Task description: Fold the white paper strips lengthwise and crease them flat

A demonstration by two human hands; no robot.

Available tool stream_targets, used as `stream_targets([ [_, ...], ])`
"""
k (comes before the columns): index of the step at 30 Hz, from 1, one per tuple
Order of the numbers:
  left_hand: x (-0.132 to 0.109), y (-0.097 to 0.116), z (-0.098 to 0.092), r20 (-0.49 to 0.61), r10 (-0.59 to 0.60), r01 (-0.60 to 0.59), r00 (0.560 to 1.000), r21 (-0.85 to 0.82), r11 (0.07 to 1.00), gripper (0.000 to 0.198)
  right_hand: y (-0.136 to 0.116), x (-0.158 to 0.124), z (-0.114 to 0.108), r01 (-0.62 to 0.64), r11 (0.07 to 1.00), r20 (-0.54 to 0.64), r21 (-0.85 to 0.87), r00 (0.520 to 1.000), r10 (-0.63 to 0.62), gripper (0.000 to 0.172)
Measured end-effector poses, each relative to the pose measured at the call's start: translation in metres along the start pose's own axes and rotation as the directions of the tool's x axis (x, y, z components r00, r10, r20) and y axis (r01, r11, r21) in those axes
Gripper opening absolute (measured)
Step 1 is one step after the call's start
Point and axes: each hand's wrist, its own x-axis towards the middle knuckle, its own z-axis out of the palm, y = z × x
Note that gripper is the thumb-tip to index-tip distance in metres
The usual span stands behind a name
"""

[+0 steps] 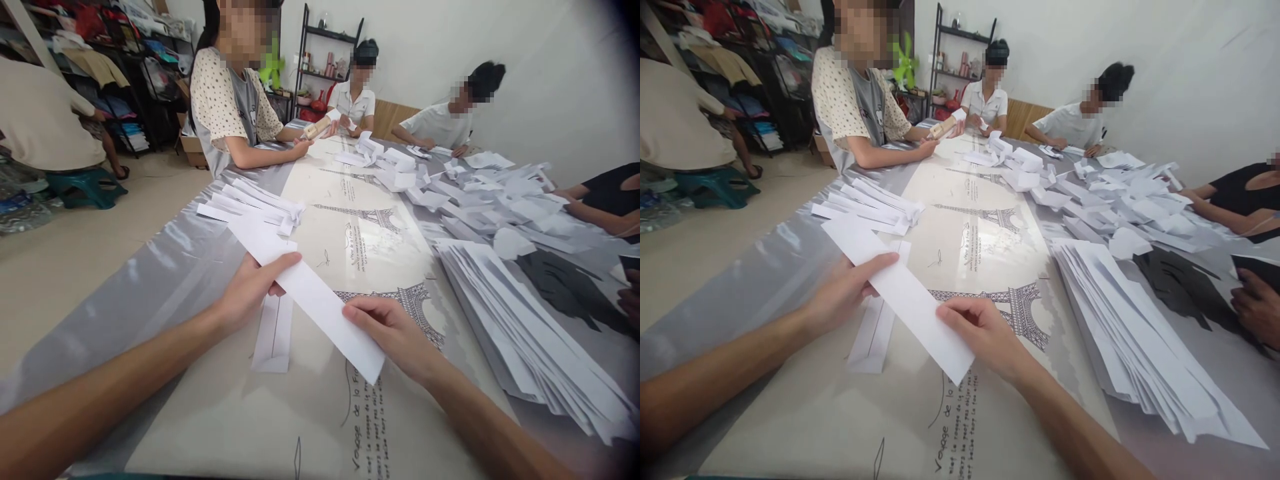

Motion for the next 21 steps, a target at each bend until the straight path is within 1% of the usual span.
stream_targets([
  [3, 0.010, 0.006, -0.007, -0.101, 0.022, -0.025, 0.995, -0.026, 0.999, 0.036, 0.000, 0.000, -0.003, 0.015, 1.000, -0.030, -0.016, 0.999, -0.015, 0.036],
  [7, 0.024, 0.014, -0.021, -0.233, 0.063, -0.078, 0.970, -0.053, 0.996, 0.036, -0.002, -0.001, -0.004, 0.029, 0.999, -0.064, -0.037, 0.997, -0.032, 0.036],
  [12, 0.036, 0.023, -0.038, -0.312, 0.098, -0.105, 0.945, -0.007, 0.994, 0.031, -0.003, -0.003, -0.008, 0.055, 0.998, -0.088, -0.028, 0.994, -0.057, 0.030],
  [14, 0.041, 0.025, -0.044, -0.335, 0.127, -0.125, 0.934, 0.026, 0.992, 0.031, -0.002, -0.003, -0.013, 0.097, 0.995, -0.158, -0.033, 0.982, -0.101, 0.025],
  [15, 0.043, 0.025, -0.047, -0.331, 0.146, -0.138, 0.932, 0.047, 0.989, 0.031, -0.001, -0.002, -0.017, 0.117, 0.993, -0.219, -0.035, 0.968, -0.122, 0.022],
  [16, 0.044, 0.025, -0.050, -0.306, 0.157, -0.143, 0.939, 0.067, 0.987, 0.032, 0.001, -0.002, -0.021, 0.131, 0.991, -0.291, -0.026, 0.947, -0.133, 0.020],
  [18, 0.046, 0.024, -0.056, -0.197, 0.164, -0.146, 0.967, 0.100, 0.984, 0.031, 0.004, 0.000, -0.033, 0.173, 0.985, -0.446, 0.029, 0.884, -0.142, 0.018],
  [20, 0.046, 0.023, -0.061, -0.015, 0.137, -0.133, 0.990, 0.146, 0.980, 0.027, 0.008, 0.003, -0.044, 0.257, 0.960, -0.578, 0.109, 0.803, -0.149, 0.018],
  [21, 0.044, 0.023, -0.062, 0.098, 0.101, -0.118, 0.990, 0.189, 0.975, 0.025, 0.010, 0.004, -0.049, 0.308, 0.941, -0.633, 0.138, 0.758, -0.155, 0.018],
])
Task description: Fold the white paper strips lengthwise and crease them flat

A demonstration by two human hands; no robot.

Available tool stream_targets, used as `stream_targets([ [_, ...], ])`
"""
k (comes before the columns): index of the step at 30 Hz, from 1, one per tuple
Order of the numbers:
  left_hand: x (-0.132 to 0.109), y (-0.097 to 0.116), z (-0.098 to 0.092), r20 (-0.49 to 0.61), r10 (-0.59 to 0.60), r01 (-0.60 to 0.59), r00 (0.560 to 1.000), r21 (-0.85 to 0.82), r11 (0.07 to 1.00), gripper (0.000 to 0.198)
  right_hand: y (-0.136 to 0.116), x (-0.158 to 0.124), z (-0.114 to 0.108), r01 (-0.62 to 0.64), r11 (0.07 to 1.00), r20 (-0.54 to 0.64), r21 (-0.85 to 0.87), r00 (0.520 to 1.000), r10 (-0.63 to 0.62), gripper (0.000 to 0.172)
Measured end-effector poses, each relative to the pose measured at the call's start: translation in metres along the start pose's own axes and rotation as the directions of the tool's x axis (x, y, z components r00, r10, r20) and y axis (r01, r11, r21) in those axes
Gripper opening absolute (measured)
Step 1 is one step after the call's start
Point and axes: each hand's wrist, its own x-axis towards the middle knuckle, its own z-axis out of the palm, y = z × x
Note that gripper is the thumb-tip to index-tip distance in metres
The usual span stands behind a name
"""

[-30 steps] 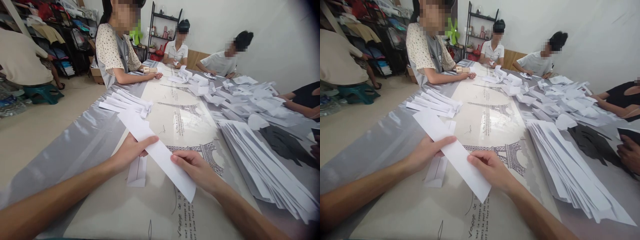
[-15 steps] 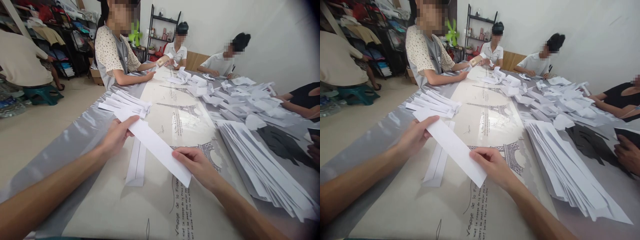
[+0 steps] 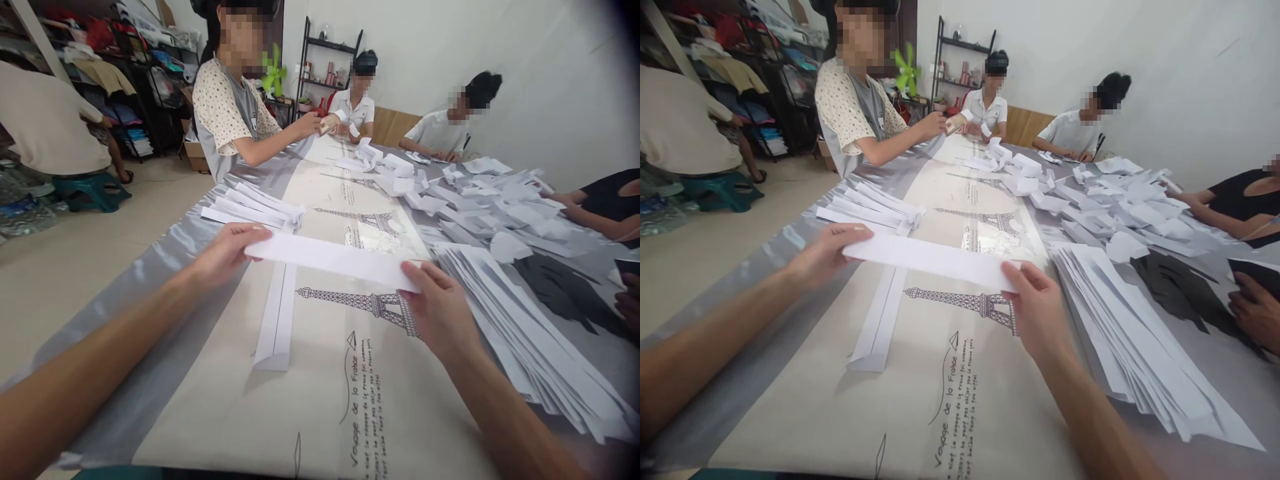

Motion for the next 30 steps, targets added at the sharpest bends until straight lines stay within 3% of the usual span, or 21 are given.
stream_targets([
  [2, -0.005, 0.002, 0.001, 0.279, -0.095, 0.059, 0.956, 0.135, 0.989, 0.025, 0.002, 0.005, -0.004, 0.048, 0.995, -0.108, 0.085, 0.993, -0.039, 0.021],
  [3, -0.009, 0.004, 0.004, 0.422, -0.172, 0.087, 0.890, 0.214, 0.973, 0.027, 0.002, 0.006, -0.004, 0.057, 0.991, -0.138, 0.119, 0.990, -0.040, 0.021],
  [5, -0.017, 0.009, 0.013, 0.648, -0.321, 0.119, 0.691, 0.336, 0.934, 0.030, 0.001, 0.005, 0.000, 0.027, 0.982, -0.144, 0.187, 0.990, 0.000, 0.021],
  [6, -0.022, 0.012, 0.020, 0.722, -0.339, 0.117, 0.603, 0.340, 0.933, 0.032, 0.000, 0.002, 0.004, -0.010, 0.975, -0.125, 0.221, 0.991, 0.038, 0.023],
  [7, -0.027, 0.014, 0.027, 0.763, -0.339, 0.127, 0.550, 0.325, 0.937, 0.031, -0.001, -0.002, 0.008, -0.053, 0.967, -0.104, 0.249, 0.991, 0.081, 0.025],
  [8, -0.032, 0.016, 0.035, 0.785, -0.325, 0.126, 0.528, 0.306, 0.944, 0.031, -0.002, -0.006, 0.013, -0.093, 0.959, -0.084, 0.267, 0.989, 0.119, 0.026],
  [12, -0.053, 0.018, 0.064, 0.797, -0.329, 0.126, 0.507, 0.309, 0.943, 0.040, -0.001, -0.021, 0.028, -0.188, 0.954, -0.010, 0.234, 0.981, 0.195, 0.026],
  [14, -0.062, 0.018, 0.075, 0.762, -0.349, 0.169, 0.546, 0.307, 0.936, 0.044, 0.000, -0.026, 0.033, -0.242, 0.949, 0.042, 0.204, 0.970, 0.239, 0.027],
  [18, -0.070, 0.017, 0.084, 0.646, -0.200, 0.056, 0.737, 0.237, 0.970, 0.048, 0.000, -0.031, 0.042, -0.283, 0.948, 0.204, 0.148, 0.946, 0.251, 0.032],
  [20, -0.069, 0.015, 0.085, 0.578, -0.152, 0.030, 0.801, 0.216, 0.976, 0.050, -0.002, -0.032, 0.044, -0.250, 0.962, 0.287, 0.109, 0.934, 0.211, 0.031],
  [25, -0.065, 0.009, 0.086, 0.520, -0.196, 0.095, 0.832, 0.216, 0.972, 0.051, 0.001, -0.032, 0.043, -0.164, 0.985, 0.337, -0.054, 0.925, 0.173, 0.025],
  [30, -0.060, 0.004, 0.084, 0.383, -0.210, 0.152, 0.899, 0.178, 0.972, 0.047, 0.004, -0.033, 0.042, -0.119, 0.983, 0.434, -0.137, 0.885, 0.168, 0.021],
])
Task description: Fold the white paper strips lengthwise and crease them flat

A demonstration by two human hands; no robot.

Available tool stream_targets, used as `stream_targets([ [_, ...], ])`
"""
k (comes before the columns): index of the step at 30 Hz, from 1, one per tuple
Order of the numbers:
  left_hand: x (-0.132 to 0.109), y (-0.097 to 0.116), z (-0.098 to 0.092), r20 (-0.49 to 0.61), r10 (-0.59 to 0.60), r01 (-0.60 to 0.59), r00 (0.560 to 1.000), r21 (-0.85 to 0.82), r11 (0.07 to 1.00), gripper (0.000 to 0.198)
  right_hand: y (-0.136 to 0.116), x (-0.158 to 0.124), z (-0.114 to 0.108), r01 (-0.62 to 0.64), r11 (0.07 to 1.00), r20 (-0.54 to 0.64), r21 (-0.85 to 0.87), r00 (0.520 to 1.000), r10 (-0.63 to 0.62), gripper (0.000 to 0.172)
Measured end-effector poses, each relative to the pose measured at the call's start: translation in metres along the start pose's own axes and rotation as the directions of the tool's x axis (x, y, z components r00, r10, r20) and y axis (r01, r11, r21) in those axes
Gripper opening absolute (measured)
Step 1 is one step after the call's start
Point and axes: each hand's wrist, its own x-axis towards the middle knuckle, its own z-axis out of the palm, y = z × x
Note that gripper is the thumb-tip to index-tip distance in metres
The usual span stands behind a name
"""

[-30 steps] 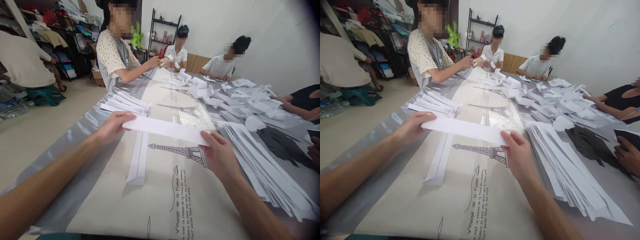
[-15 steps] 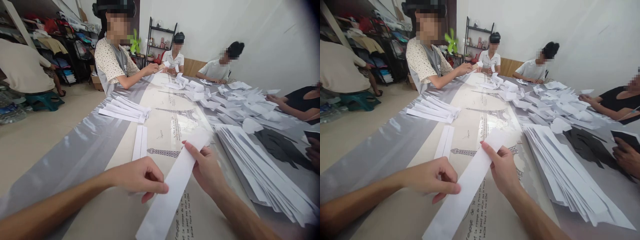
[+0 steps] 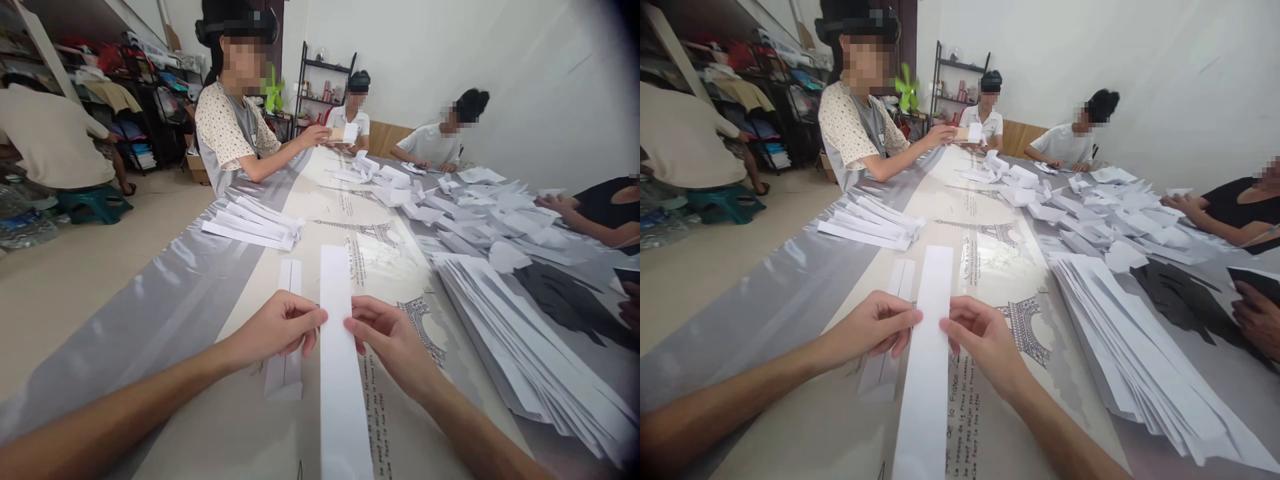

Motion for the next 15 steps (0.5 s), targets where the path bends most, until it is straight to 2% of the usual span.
stream_targets([
  [2, 0.0004, -0.0031, 0.0012, -0.006, 0.005, -0.005, 1.000, 0.000, 1.000, 0.046, 0.0001, 0.0003, 0.0011, 0.001, 1.000, 0.002, -0.004, 1.000, -0.001, 0.023],
  [7, -0.0014, -0.0092, 0.0086, 0.069, -0.003, 0.004, 0.998, -0.019, 1.000, 0.047, -0.0003, 0.0014, 0.0012, -0.014, 0.999, 0.070, -0.036, 0.997, 0.017, 0.024],
  [11, 0.0001, -0.0078, 0.0051, -0.003, -0.003, 0.003, 1.000, -0.059, 0.998, 0.048, -0.0016, 0.0009, 0.0004, -0.004, 0.999, 0.110, -0.042, 0.994, 0.009, 0.020],
  [15, 0.0024, -0.0087, -0.0003, -0.048, 0.045, -0.047, 0.998, -0.047, 0.998, 0.052, -0.0036, 0.0000, 0.0018, -0.004, 0.999, 0.089, -0.051, 0.996, 0.009, 0.018],
])
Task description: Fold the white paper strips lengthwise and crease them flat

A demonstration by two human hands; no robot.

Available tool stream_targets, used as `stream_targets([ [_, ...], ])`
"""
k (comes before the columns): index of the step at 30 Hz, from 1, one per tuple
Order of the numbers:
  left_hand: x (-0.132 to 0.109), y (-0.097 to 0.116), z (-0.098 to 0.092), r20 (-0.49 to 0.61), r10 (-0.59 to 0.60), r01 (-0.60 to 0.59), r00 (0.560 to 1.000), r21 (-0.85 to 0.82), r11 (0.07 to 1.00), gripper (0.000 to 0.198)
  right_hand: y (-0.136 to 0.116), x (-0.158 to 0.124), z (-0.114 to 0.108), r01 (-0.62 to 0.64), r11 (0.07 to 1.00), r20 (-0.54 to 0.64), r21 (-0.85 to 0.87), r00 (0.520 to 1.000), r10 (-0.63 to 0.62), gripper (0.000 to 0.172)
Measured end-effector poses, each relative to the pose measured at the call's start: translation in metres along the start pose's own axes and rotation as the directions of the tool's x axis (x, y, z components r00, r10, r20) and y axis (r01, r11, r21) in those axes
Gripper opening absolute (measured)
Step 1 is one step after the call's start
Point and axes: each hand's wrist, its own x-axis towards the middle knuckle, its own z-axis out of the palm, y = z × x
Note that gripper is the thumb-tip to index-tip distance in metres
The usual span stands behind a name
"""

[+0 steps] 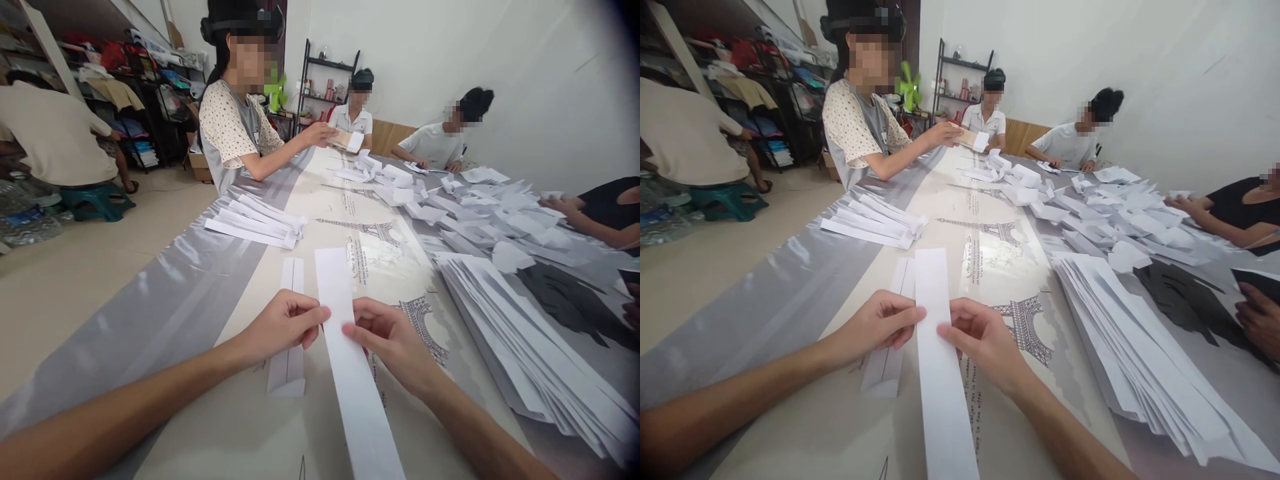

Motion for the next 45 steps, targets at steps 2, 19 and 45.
stream_targets([
  [2, 0.000, -0.002, 0.000, 0.007, 0.019, -0.019, 1.000, 0.008, 1.000, 0.052, 0.000, 0.000, 0.001, -0.011, 1.000, -0.029, 0.009, 1.000, 0.011, 0.020],
  [19, -0.003, -0.003, 0.002, 0.216, -0.071, 0.087, 0.974, -0.063, 0.994, 0.033, 0.002, 0.000, 0.003, 0.021, 0.999, -0.087, 0.028, 0.996, -0.018, 0.022],
  [45, 0.020, -0.011, -0.034, -0.322, 0.120, -0.134, 0.939, -0.021, 0.991, 0.039, 0.006, 0.002, 0.003, 0.004, 0.986, 0.101, -0.165, 0.995, 0.013, 0.043],
])
